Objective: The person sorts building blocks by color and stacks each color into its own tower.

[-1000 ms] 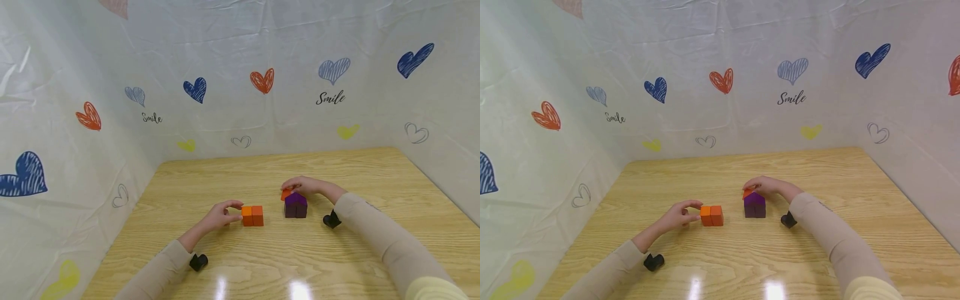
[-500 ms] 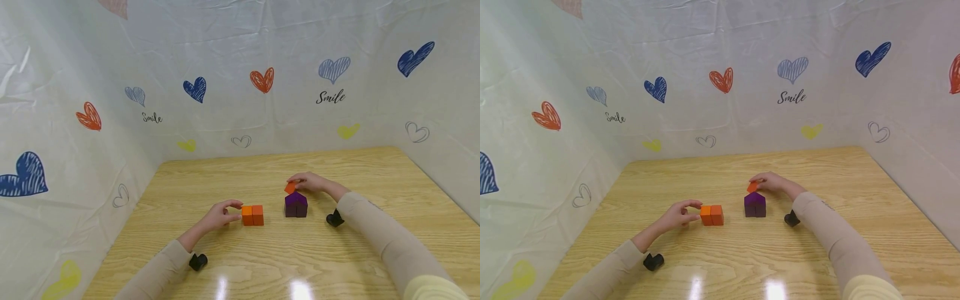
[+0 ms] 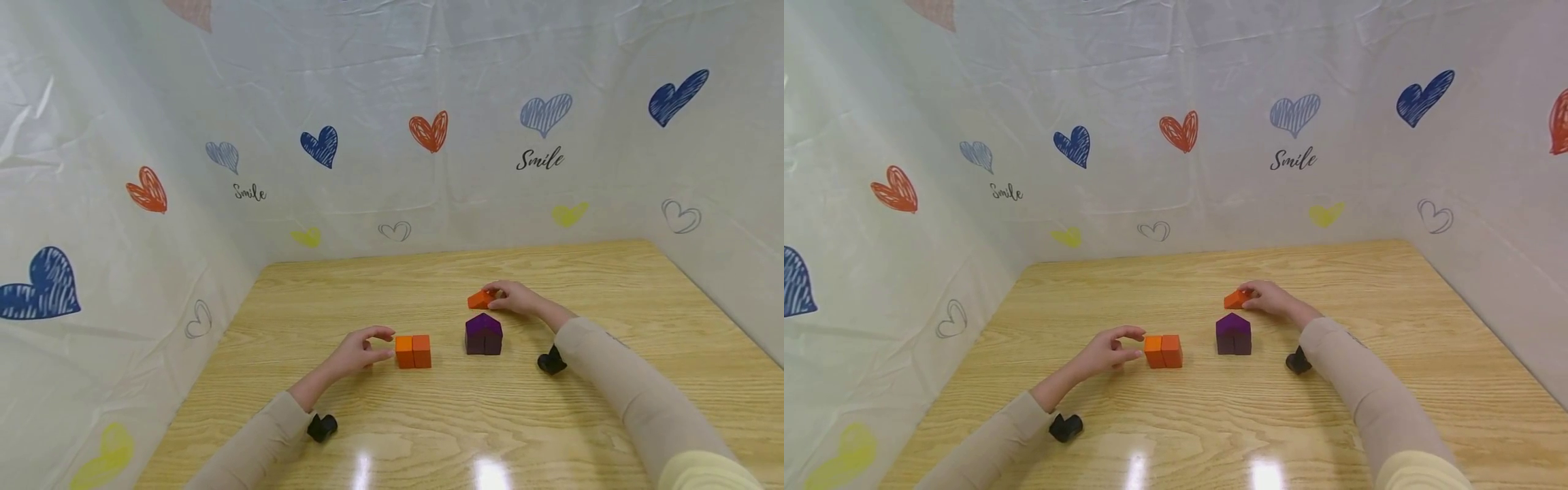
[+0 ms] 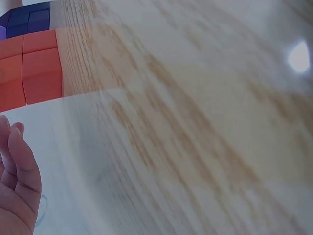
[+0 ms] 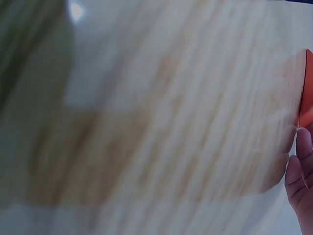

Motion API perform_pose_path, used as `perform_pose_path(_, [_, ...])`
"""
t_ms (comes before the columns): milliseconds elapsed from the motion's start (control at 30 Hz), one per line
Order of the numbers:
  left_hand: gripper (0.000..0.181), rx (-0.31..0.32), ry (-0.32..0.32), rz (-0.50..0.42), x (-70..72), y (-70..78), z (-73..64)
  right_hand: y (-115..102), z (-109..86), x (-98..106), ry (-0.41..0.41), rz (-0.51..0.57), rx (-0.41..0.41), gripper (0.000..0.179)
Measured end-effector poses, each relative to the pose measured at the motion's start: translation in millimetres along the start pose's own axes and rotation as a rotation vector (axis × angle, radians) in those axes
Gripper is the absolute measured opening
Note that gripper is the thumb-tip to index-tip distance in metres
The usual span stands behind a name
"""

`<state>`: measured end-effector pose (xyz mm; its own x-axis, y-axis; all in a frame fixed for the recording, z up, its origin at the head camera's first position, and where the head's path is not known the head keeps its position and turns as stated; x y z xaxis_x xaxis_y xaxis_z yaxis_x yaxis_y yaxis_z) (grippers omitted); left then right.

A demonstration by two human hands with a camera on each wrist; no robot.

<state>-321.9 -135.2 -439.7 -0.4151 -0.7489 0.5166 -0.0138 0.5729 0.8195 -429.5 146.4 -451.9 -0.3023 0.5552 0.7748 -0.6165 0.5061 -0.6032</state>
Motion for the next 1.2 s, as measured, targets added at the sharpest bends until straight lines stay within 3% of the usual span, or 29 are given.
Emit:
perform_pose_path(100, [0.043, 0.0, -0.001, 0.002, 0.0, 1.6, -1.9, -1.3, 0.2, -1.5, -0.012, -0.023, 0.005, 0.045])
perform_pose_path(333, [0.042, -0.026, -0.026, -0.011, 0.0, 27.4, -19.0, 1.7, -0.5, 0.3, 0.017, -0.027, -0.032, 0.046])
perform_pose_path(600, [0.04, -0.034, -0.019, -0.017, -3.3, 24.1, -16.8, 0.6, -4.4, 13.0, 0.059, -0.053, -0.06, 0.043])
perform_pose_path(867, [0.037, -0.034, -0.006, 0.004, -4.0, 28.2, -17.0, -28.3, -3.4, 38.6, 0.123, -0.053, 0.003, 0.042])
perform_pose_path(1200, [0.035, -0.027, -0.007, 0.007, -5.0, 31.3, -18.5, -71.8, -0.4, 51.0, 0.105, -0.045, 0.022, 0.044])
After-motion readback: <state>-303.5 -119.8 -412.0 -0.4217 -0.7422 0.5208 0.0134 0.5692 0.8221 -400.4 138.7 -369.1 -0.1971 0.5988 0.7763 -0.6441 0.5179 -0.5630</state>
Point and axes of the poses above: each hand's wrist, its own z-axis towards the middle knuckle, its own x-axis out of the back of the hand, y = z × x, the point moved 9 cm from there along z, towards the middle knuckle, and after that the axes turned 13 degrees about x, right-handed, at the moved point
